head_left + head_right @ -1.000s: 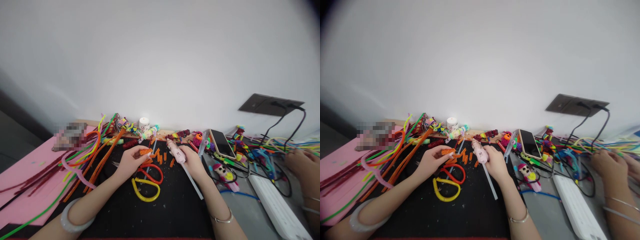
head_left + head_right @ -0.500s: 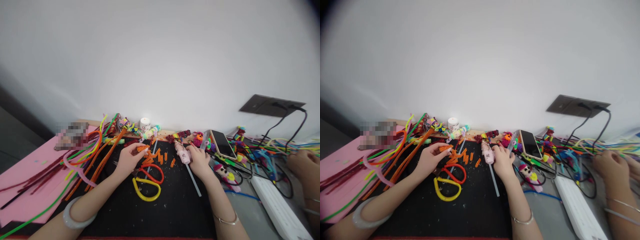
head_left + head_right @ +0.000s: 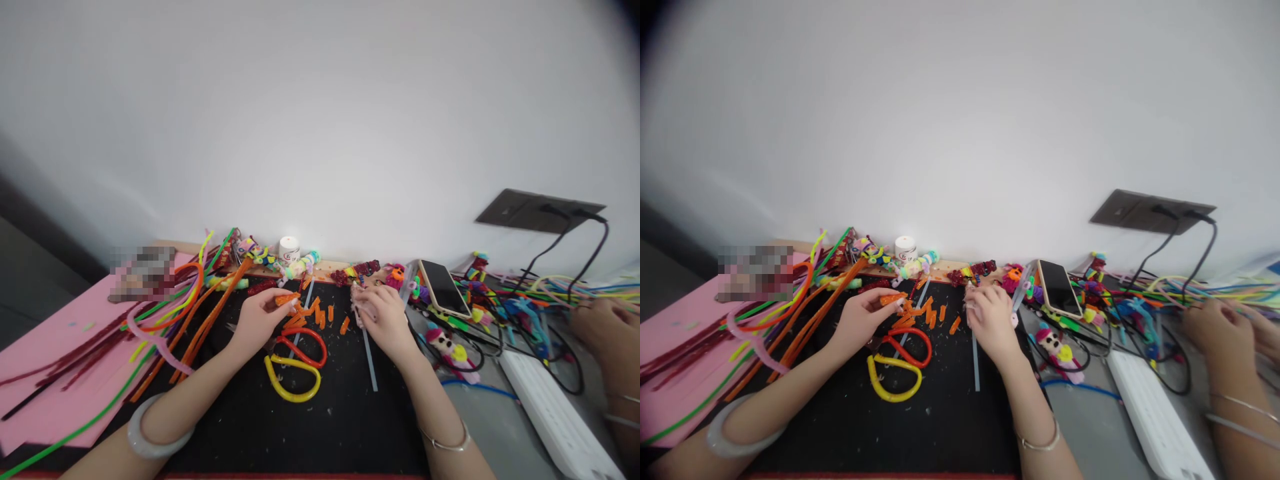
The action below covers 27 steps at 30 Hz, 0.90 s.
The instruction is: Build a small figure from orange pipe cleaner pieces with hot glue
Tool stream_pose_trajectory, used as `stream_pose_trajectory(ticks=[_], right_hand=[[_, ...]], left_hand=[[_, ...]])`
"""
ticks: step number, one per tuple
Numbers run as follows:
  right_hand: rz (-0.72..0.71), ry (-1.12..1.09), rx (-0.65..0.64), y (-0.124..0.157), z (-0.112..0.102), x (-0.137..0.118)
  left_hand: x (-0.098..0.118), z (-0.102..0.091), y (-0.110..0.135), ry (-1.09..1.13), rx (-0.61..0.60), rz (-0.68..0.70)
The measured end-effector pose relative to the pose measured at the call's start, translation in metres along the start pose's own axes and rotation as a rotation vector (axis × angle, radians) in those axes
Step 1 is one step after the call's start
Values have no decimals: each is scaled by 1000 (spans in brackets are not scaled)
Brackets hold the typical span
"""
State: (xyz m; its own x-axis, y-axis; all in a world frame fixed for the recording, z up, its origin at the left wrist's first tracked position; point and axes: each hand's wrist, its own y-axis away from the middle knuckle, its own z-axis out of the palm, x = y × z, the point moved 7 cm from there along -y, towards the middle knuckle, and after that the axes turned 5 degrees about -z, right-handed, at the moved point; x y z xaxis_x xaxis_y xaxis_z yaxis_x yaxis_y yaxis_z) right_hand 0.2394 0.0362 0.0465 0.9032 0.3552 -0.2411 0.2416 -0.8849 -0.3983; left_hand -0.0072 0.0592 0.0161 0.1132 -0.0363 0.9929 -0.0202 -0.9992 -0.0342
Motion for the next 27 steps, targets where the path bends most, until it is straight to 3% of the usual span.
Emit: stream_pose_trajectory(ticks=[6,16,20,27], right_hand=[[-115,82,-150,6,17,-17],[-123,-16,-134,5,23,-20],[-134,-77,-201,6,27,-22],[-97,-7,-188,8,21,-26]], left_hand=[[6,5,5,-47,-32,24],[7,8,8,-78,-56,43],[8,10,9,-131,-63,75],[11,10,10,-264,-69,156]])
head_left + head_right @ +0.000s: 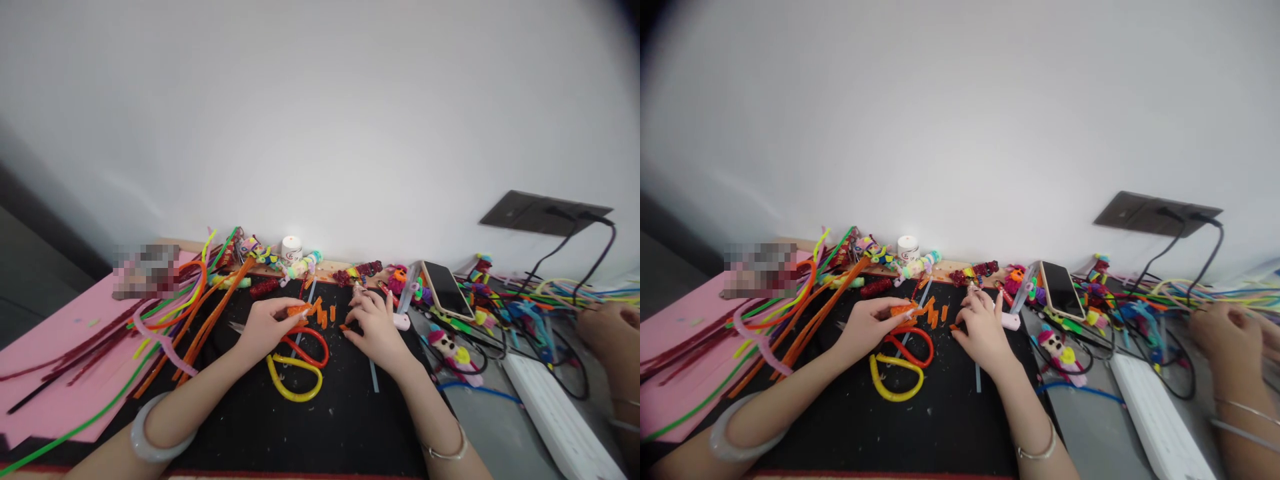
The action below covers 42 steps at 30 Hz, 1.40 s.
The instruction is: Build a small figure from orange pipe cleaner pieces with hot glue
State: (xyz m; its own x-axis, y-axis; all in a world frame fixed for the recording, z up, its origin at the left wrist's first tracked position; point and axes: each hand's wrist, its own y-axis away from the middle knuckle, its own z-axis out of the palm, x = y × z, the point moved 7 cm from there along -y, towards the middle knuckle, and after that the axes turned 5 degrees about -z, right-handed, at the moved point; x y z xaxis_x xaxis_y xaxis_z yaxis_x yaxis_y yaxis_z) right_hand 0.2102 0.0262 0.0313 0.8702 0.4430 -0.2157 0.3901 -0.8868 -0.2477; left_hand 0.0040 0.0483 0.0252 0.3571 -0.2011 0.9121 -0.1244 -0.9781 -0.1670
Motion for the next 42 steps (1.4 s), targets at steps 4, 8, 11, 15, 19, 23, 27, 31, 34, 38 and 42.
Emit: stream_pose_trajectory(ticks=[4,8,11,15,19,23,27,31,34,38,42], right_hand=[[-13,-3,-13,-1,1,-5],[-25,-108,36,-3,-3,-10],[21,-233,124,-5,-8,-8],[113,-484,226,-4,-5,-1],[183,-755,298,-3,3,2],[287,-1084,300,-2,15,-1],[351,-1233,313,-1,22,-4],[337,-1259,325,-1,23,-8],[345,-1337,298,-1,26,-11],[388,-1427,251,-1,33,-14],[420,-1500,226,-1,40,-18]], left_hand=[[1,0,1,-20,-2,23],[0,2,2,-23,-12,40],[-1,3,2,-20,-21,53],[0,6,2,-29,-37,60],[4,7,2,-58,-54,62],[7,9,2,-88,-83,68],[5,11,2,-103,-81,120],[2,12,2,-99,-69,162],[1,13,2,-108,-71,166],[4,14,3,-157,-81,190],[10,16,5,-209,-113,229]])
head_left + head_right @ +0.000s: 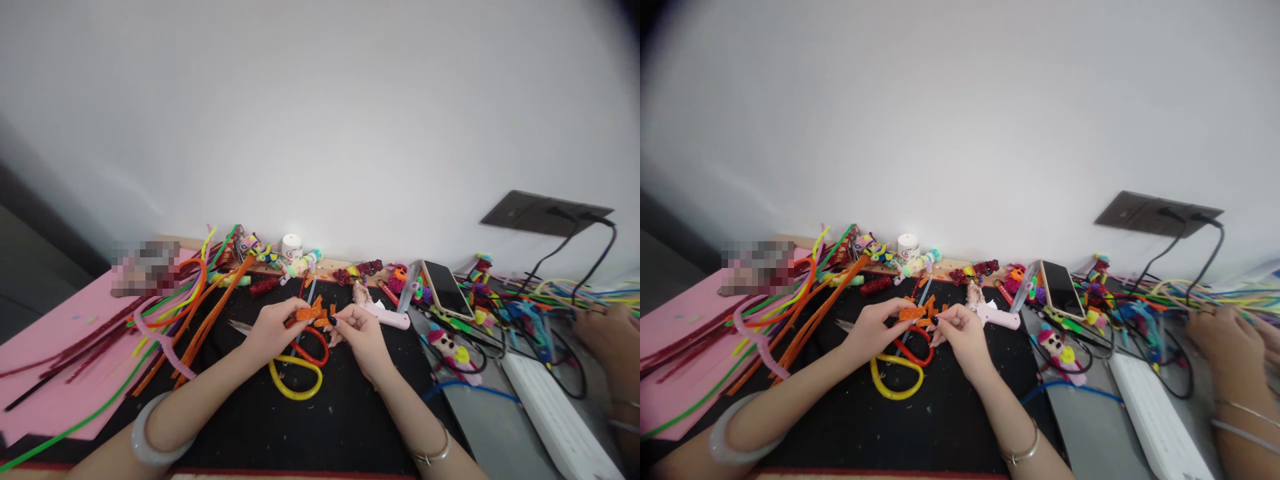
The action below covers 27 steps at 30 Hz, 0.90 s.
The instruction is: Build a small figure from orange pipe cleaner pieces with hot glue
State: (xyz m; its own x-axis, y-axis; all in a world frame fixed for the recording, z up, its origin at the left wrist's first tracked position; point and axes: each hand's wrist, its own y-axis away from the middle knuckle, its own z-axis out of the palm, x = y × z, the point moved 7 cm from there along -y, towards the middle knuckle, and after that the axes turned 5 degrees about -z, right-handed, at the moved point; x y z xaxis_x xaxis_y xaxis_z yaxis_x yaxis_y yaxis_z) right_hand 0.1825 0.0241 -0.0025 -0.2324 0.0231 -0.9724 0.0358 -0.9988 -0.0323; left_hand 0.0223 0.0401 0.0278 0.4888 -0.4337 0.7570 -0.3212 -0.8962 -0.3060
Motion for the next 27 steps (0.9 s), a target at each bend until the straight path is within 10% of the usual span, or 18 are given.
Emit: stream_pose_trajectory(ticks=[27], right_hand=[[78,-55,65,7,12,11]], left_hand=[[12,13,8,-101,-39,147]])
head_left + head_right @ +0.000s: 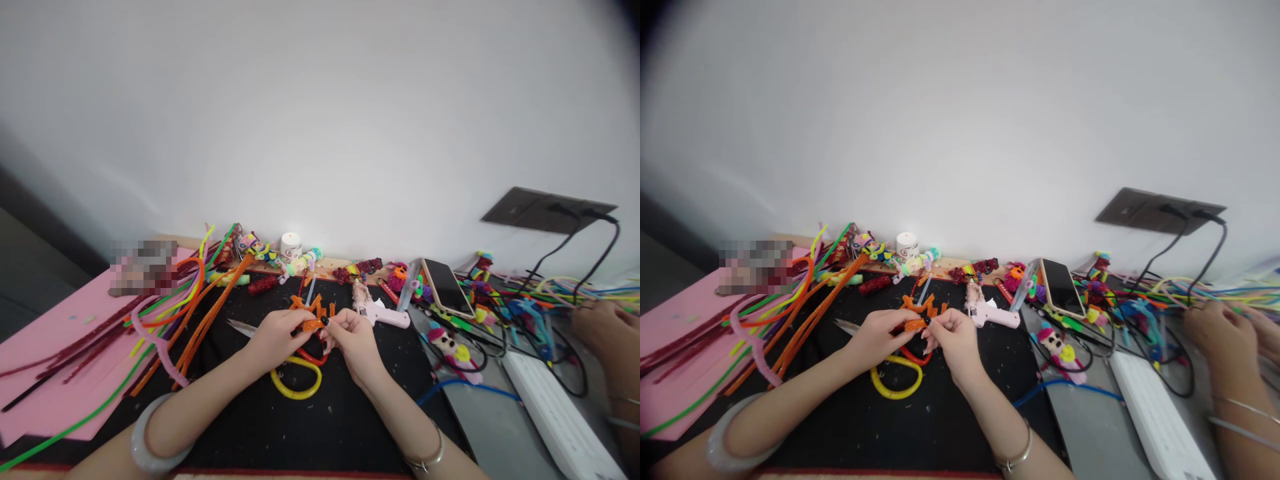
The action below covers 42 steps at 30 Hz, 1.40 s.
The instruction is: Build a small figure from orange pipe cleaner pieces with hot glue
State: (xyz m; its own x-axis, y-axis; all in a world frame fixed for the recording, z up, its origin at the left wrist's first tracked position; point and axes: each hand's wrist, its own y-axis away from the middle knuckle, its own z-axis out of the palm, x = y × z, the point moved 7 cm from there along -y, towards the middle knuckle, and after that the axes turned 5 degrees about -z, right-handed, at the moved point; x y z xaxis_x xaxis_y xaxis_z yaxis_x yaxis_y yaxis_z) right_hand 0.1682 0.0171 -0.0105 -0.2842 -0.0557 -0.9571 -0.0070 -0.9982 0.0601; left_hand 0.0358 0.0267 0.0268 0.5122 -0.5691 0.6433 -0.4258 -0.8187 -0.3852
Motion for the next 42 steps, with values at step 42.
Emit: stream_pose_trajectory(ticks=[42], right_hand=[[-934,1231,-208,44,47,-53]], left_hand=[[-6,-7,-4,119,33,-146]])
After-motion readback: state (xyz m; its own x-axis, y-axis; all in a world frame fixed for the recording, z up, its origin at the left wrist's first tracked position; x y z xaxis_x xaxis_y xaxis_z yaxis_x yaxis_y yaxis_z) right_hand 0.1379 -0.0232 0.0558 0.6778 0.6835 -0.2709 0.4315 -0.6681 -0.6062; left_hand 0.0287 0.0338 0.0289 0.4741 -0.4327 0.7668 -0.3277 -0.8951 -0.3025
